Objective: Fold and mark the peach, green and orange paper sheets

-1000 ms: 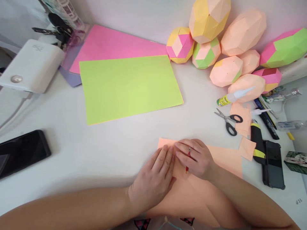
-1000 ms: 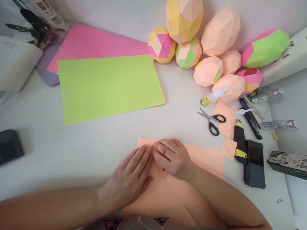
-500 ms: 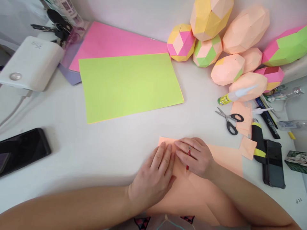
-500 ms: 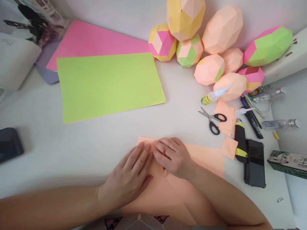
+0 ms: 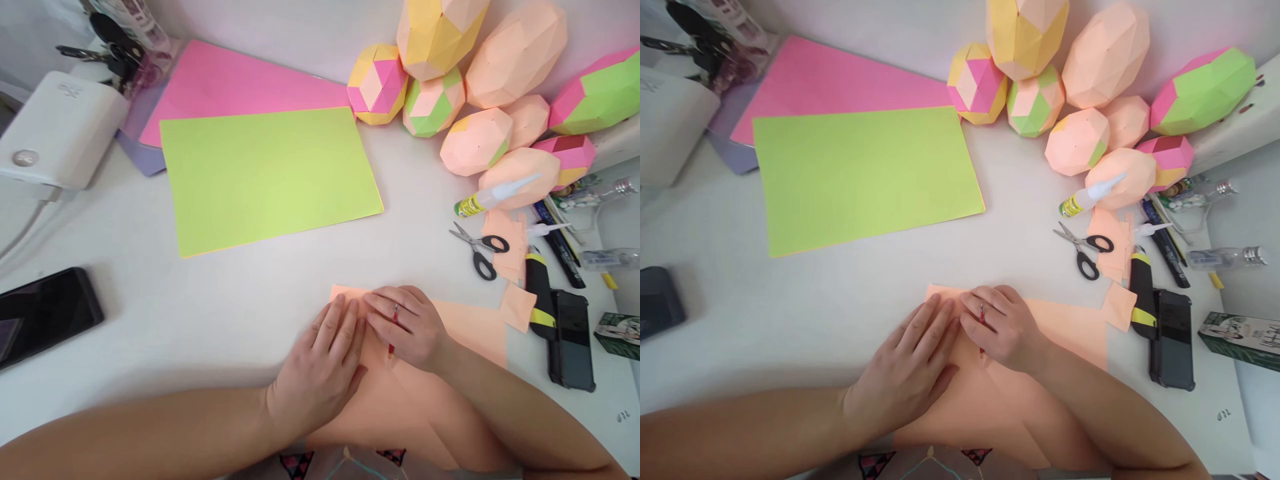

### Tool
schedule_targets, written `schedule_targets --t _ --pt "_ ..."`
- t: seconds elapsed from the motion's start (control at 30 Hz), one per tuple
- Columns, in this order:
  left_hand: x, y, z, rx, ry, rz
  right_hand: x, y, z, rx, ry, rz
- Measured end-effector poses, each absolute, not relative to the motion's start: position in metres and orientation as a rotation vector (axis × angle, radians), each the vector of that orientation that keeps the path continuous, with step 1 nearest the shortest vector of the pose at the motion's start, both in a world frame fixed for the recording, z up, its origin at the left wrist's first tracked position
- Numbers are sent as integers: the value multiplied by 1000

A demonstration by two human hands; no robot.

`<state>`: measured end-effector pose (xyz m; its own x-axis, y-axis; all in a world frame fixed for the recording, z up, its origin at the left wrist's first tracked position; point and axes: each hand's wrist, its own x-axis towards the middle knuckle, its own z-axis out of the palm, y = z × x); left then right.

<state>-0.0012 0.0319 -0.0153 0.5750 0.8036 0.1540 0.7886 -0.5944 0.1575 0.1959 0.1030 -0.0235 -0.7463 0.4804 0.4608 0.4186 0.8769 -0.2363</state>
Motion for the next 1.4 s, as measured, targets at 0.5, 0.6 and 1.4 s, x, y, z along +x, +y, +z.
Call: schedule_targets --t 0.5,0.6,1.4 --pt "0 27 -18 2807 1350 398 196 103 -23 -670 -2537 144" --pt "0 26 -16 2833 1329 392 195 104 -20 -685 -2542 144" --pt "-58 127 -16 2120 564 593 190 107 -16 -636 -2547 55"
